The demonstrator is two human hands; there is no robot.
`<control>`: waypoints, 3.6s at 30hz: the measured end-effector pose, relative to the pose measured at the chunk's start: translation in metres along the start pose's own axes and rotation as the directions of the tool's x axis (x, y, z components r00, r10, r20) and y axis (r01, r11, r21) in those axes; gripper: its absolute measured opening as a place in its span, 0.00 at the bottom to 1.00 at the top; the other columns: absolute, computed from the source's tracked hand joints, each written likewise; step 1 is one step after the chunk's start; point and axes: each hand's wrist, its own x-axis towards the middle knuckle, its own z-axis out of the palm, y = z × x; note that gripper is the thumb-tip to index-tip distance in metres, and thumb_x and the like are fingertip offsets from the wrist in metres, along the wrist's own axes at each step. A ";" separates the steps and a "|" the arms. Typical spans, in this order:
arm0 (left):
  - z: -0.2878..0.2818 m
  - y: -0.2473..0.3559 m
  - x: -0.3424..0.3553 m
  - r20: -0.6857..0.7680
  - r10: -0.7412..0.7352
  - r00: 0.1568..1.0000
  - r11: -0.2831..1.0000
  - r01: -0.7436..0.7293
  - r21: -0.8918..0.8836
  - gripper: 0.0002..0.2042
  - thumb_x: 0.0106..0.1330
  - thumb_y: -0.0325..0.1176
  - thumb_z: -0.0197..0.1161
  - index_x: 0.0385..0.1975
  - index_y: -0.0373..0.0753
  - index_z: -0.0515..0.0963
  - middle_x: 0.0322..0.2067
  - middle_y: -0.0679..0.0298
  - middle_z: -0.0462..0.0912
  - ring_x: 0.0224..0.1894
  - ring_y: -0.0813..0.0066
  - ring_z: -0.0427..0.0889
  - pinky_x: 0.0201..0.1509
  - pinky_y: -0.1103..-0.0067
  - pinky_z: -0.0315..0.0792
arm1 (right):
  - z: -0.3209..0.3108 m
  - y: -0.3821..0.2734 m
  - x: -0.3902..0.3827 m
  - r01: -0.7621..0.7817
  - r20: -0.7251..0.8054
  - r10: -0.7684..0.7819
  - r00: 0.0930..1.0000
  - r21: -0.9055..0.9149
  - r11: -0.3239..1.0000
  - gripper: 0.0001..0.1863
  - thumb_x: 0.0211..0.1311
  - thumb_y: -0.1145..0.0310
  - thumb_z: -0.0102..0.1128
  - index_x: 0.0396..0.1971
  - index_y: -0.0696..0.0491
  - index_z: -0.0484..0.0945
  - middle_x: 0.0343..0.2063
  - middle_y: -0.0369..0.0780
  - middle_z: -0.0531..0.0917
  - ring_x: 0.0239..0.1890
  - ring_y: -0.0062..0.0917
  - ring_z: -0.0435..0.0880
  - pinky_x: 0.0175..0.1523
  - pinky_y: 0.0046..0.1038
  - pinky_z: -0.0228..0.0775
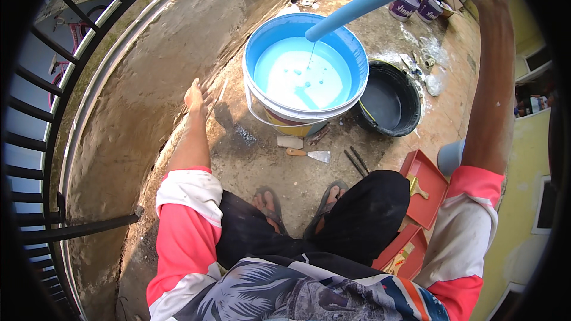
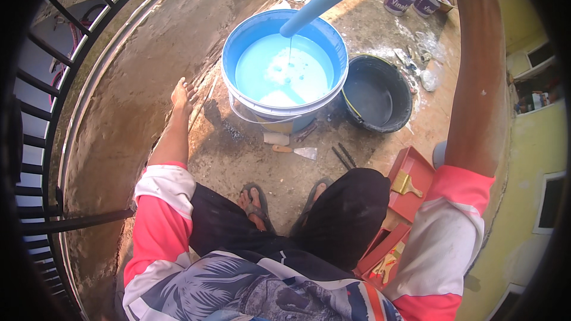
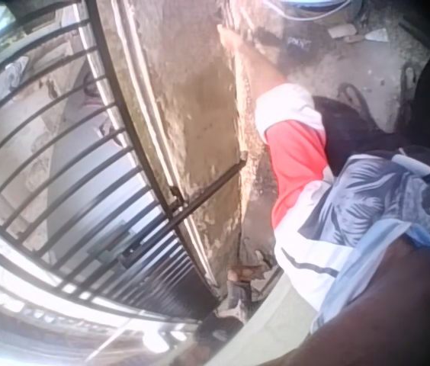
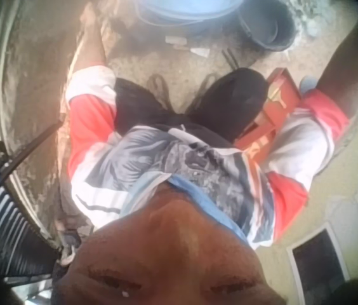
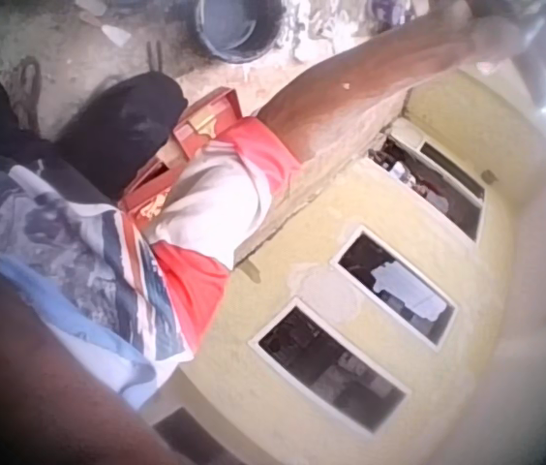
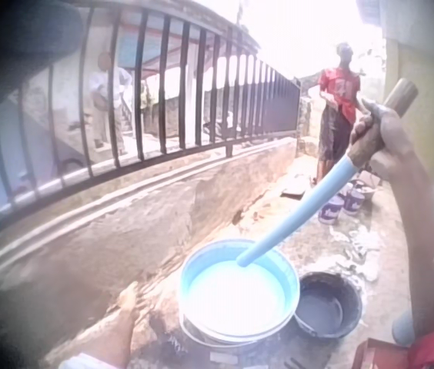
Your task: The person mixes light blue paint in a bucket using a long-handled stirrer. They repeatedly stir the paint, scrape the sides of the bucket, and occasionally wipe the stirrer with their hand.
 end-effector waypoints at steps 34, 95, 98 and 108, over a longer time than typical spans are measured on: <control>0.127 0.079 -0.081 0.704 0.109 0.702 0.906 -0.361 0.219 0.18 0.67 0.49 0.66 0.47 0.43 0.82 0.47 0.64 0.82 0.47 0.73 0.79 0.47 0.73 0.74 | -0.004 0.020 -0.002 -0.062 -0.083 0.066 0.994 0.053 0.997 0.08 0.71 0.67 0.59 0.30 0.47 0.70 0.17 0.31 0.73 0.19 0.20 0.75 0.28 0.28 0.74; 0.127 0.073 -0.092 0.669 0.144 0.729 0.925 -0.340 0.171 0.22 0.71 0.54 0.62 0.54 0.45 0.77 0.25 0.81 0.66 0.27 0.90 0.61 0.35 0.86 0.60 | -0.026 -0.032 -0.018 0.021 -0.212 0.016 0.977 0.173 0.985 0.11 0.69 0.65 0.62 0.29 0.51 0.71 0.16 0.33 0.72 0.18 0.24 0.76 0.32 0.38 0.77; 0.130 0.069 -0.098 0.682 0.123 0.721 0.934 -0.317 0.167 0.21 0.71 0.54 0.61 0.53 0.45 0.78 0.25 0.81 0.65 0.27 0.90 0.61 0.35 0.86 0.59 | -0.044 -0.025 -0.008 0.033 -0.175 0.001 0.985 0.192 0.981 0.10 0.69 0.66 0.62 0.29 0.49 0.71 0.16 0.32 0.73 0.17 0.21 0.75 0.30 0.31 0.76; 0.124 0.067 -0.075 0.718 0.100 0.689 0.934 -0.313 0.170 0.28 0.66 0.55 0.66 0.59 0.45 0.75 0.55 0.61 0.78 0.55 0.68 0.78 0.58 0.70 0.72 | -0.046 -0.009 0.001 0.006 -0.185 0.036 0.982 0.219 0.976 0.09 0.70 0.67 0.58 0.29 0.47 0.71 0.15 0.29 0.73 0.16 0.17 0.74 0.27 0.25 0.73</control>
